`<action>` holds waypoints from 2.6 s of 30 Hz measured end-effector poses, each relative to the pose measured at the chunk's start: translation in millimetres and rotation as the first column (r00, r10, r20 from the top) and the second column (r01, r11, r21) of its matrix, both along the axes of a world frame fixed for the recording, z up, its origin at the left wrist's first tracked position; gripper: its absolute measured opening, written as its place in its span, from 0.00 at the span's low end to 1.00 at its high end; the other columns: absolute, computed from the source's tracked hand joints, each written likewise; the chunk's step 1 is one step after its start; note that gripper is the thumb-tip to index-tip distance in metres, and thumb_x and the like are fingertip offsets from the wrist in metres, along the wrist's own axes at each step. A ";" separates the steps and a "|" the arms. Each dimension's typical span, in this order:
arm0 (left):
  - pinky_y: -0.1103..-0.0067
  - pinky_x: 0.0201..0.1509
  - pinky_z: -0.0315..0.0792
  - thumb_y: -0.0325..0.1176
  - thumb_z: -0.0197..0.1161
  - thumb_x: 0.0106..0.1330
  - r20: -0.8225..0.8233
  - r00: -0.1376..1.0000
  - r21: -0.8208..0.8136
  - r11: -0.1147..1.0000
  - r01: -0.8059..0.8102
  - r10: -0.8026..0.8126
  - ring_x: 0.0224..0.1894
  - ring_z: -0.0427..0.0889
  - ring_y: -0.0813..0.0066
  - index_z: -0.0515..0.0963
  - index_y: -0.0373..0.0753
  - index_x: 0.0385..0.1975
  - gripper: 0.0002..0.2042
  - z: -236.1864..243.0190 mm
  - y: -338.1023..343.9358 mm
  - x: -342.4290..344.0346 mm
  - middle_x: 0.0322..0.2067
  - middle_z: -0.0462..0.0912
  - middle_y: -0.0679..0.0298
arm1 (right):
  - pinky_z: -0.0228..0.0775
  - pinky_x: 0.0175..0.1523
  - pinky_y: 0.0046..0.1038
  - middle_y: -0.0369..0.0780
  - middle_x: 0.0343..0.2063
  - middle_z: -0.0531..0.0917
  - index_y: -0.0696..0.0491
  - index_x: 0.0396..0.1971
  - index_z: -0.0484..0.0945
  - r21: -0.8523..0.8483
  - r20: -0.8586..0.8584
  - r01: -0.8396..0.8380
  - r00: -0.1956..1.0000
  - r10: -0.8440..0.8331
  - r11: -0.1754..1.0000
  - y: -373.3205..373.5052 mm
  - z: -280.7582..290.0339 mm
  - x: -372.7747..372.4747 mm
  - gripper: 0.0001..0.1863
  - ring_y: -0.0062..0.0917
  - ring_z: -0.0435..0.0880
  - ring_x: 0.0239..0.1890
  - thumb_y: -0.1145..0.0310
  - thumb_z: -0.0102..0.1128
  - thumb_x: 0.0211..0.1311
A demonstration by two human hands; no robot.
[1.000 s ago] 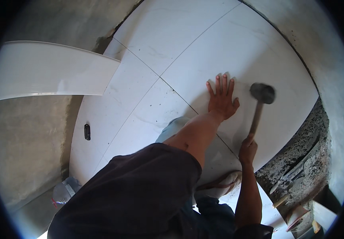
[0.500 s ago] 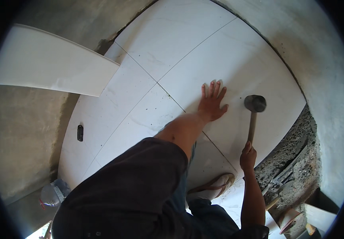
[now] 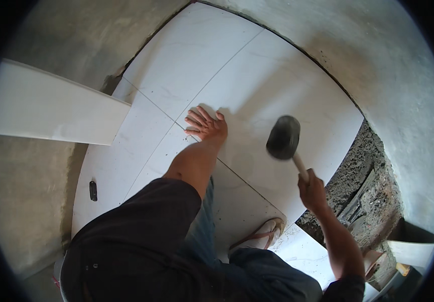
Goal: The person levels a section of wet mortar using a hand float, places a large white floor tile into position, and then repeatedly strikes the surface of the tile with a rubber mallet to set it into the mortar.
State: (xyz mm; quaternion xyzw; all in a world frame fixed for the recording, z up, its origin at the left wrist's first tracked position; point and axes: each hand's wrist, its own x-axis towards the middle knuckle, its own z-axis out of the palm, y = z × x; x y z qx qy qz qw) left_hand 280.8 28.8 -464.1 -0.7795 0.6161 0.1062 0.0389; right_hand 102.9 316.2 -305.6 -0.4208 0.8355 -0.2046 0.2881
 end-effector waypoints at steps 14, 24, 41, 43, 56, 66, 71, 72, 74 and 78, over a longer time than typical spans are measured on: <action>0.38 0.67 0.31 0.58 0.37 0.67 0.072 0.985 -0.091 0.983 0.161 -0.155 0.75 0.31 0.49 0.44 0.45 0.73 0.38 -2.3 17.6 -10.9 0.74 0.35 0.54 | 0.72 0.36 0.50 0.54 0.20 0.80 0.58 0.26 0.74 -0.003 0.023 0.277 0.961 -0.277 0.961 -11.9 -46.9 2.0 0.13 0.54 0.80 0.27 0.62 0.54 0.60; 0.36 0.66 0.38 0.56 0.45 0.67 0.132 0.851 -0.018 0.857 0.516 -0.509 0.74 0.36 0.46 0.43 0.43 0.73 0.39 5.1 102.8 -26.7 0.73 0.38 0.52 | 0.74 0.40 0.47 0.52 0.23 0.81 0.57 0.29 0.74 0.195 -0.050 0.101 0.994 -0.093 0.976 12.8 -86.8 -14.4 0.13 0.51 0.81 0.30 0.60 0.58 0.59; 0.39 0.68 0.36 0.55 0.41 0.68 0.104 0.839 -0.049 0.840 0.540 -0.534 0.74 0.33 0.46 0.39 0.43 0.73 0.39 -15.4 95.0 -14.7 0.73 0.34 0.49 | 0.77 0.43 0.42 0.48 0.27 0.83 0.55 0.32 0.79 0.202 0.002 0.114 0.993 -0.117 0.973 6.0 -59.0 -20.8 0.14 0.43 0.84 0.32 0.59 0.55 0.61; 0.39 0.68 0.36 0.55 0.42 0.68 0.228 0.815 0.022 0.839 0.543 -0.533 0.74 0.33 0.46 0.38 0.43 0.73 0.39 -18.8 91.7 -9.9 0.73 0.33 0.49 | 0.76 0.44 0.42 0.48 0.28 0.84 0.55 0.34 0.80 0.134 0.077 0.088 0.992 -0.099 0.987 3.9 -53.7 -16.7 0.14 0.42 0.84 0.33 0.59 0.55 0.62; 0.42 0.69 0.35 0.56 0.40 0.68 0.116 0.840 -0.061 0.840 0.538 -0.530 0.74 0.33 0.45 0.39 0.40 0.72 0.39 -13.8 94.4 -13.9 0.73 0.35 0.47 | 0.76 0.41 0.41 0.49 0.25 0.83 0.56 0.31 0.80 0.068 0.100 0.173 0.979 -0.179 0.983 -16.0 -52.9 -15.8 0.14 0.44 0.83 0.30 0.60 0.54 0.62; 0.43 0.70 0.33 0.56 0.39 0.68 0.093 0.846 -0.051 0.846 0.531 -0.526 0.74 0.33 0.46 0.40 0.39 0.72 0.38 -11.1 97.8 -18.3 0.73 0.34 0.47 | 0.76 0.44 0.41 0.48 0.29 0.84 0.56 0.37 0.82 0.409 0.072 0.086 0.989 -0.126 0.908 -16.6 -63.7 -51.6 0.17 0.42 0.84 0.33 0.59 0.51 0.62; 0.43 0.70 0.33 0.56 0.39 0.68 0.094 0.844 -0.058 0.843 0.535 -0.529 0.75 0.33 0.47 0.40 0.39 0.72 0.38 -11.7 96.7 -12.2 0.73 0.35 0.47 | 0.76 0.45 0.41 0.49 0.27 0.83 0.56 0.36 0.82 0.217 0.168 0.124 0.972 -0.162 0.968 -28.4 -53.9 -33.4 0.16 0.44 0.84 0.33 0.61 0.50 0.62; 0.44 0.70 0.33 0.55 0.39 0.68 0.094 0.837 -0.062 0.836 0.545 -0.539 0.75 0.33 0.47 0.40 0.39 0.72 0.38 -11.5 97.9 -16.0 0.73 0.35 0.47 | 0.76 0.45 0.42 0.50 0.27 0.83 0.57 0.34 0.81 0.292 0.109 0.095 0.985 -0.132 0.952 -22.5 -66.4 -45.2 0.16 0.44 0.84 0.32 0.60 0.51 0.61; 0.43 0.70 0.33 0.56 0.39 0.68 0.086 0.842 -0.051 0.842 0.537 -0.532 0.75 0.32 0.47 0.40 0.39 0.72 0.38 -7.6 102.0 -18.0 0.73 0.35 0.47 | 0.76 0.45 0.42 0.51 0.27 0.83 0.59 0.31 0.81 0.364 0.053 0.066 0.994 -0.092 0.929 -22.7 -69.4 -50.0 0.16 0.45 0.84 0.32 0.60 0.53 0.61; 0.43 0.70 0.33 0.56 0.39 0.68 0.081 0.838 -0.052 0.838 0.543 -0.539 0.74 0.32 0.46 0.40 0.39 0.72 0.39 -9.6 97.7 -17.8 0.73 0.34 0.47 | 0.75 0.45 0.42 0.51 0.27 0.83 0.58 0.31 0.81 0.159 0.033 0.131 0.990 -0.137 0.979 -38.7 -60.9 -47.3 0.16 0.46 0.83 0.32 0.59 0.53 0.61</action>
